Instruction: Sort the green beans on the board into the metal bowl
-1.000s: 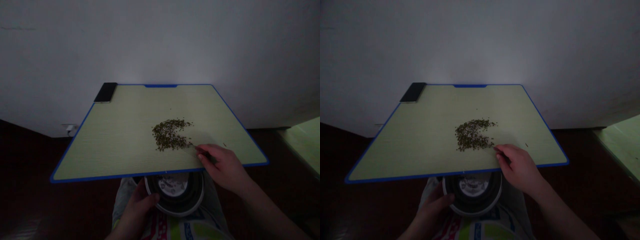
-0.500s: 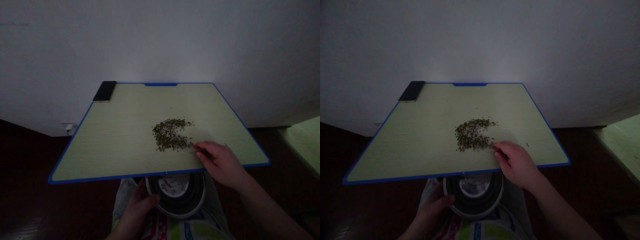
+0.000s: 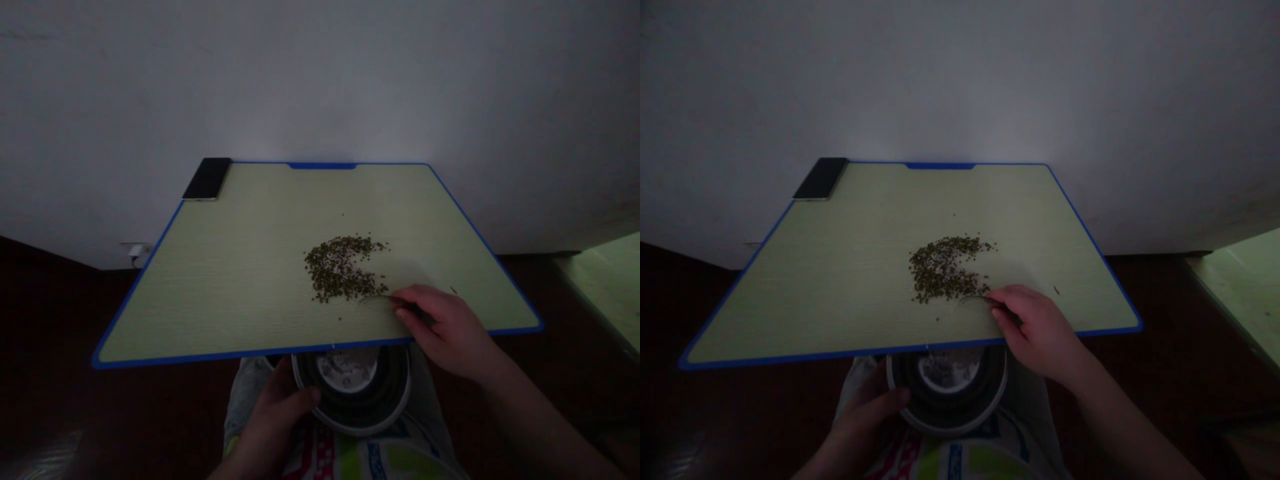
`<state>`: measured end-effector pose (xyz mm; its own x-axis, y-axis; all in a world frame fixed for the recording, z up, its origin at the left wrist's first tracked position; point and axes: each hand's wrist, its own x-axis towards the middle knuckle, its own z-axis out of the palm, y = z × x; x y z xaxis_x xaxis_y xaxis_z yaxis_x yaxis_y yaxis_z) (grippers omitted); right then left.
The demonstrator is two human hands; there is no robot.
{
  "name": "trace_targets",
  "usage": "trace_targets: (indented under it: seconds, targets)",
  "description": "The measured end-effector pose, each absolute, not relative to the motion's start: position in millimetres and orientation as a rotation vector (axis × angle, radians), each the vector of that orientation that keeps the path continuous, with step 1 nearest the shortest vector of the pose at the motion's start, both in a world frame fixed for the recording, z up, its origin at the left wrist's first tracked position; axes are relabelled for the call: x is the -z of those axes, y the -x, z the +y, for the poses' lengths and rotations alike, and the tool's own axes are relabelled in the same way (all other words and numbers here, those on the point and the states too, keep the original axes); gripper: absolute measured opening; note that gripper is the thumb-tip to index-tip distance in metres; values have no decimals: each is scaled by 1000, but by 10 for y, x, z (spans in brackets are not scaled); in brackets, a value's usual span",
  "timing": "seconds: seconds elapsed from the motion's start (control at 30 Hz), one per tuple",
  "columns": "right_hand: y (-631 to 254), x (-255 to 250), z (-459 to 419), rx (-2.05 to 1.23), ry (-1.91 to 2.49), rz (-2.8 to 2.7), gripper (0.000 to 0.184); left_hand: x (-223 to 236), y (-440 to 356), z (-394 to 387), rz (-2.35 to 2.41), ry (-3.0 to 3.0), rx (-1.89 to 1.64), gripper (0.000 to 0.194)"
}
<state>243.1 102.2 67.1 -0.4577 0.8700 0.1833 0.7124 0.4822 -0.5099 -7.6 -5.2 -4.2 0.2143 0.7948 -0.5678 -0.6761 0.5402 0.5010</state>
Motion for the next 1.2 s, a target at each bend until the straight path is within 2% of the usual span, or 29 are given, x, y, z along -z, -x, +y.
trace_targets:
  seconds: [0.5,1.2]
  targets:
    - [-2320,-697,1054,-602,1235,-2372,20,-14,58,-32,888,-111,-1031,74]
    - [-2058,-700,1035,-774,984,-2503,19,37,90,-48,848,-180,-1044,64]
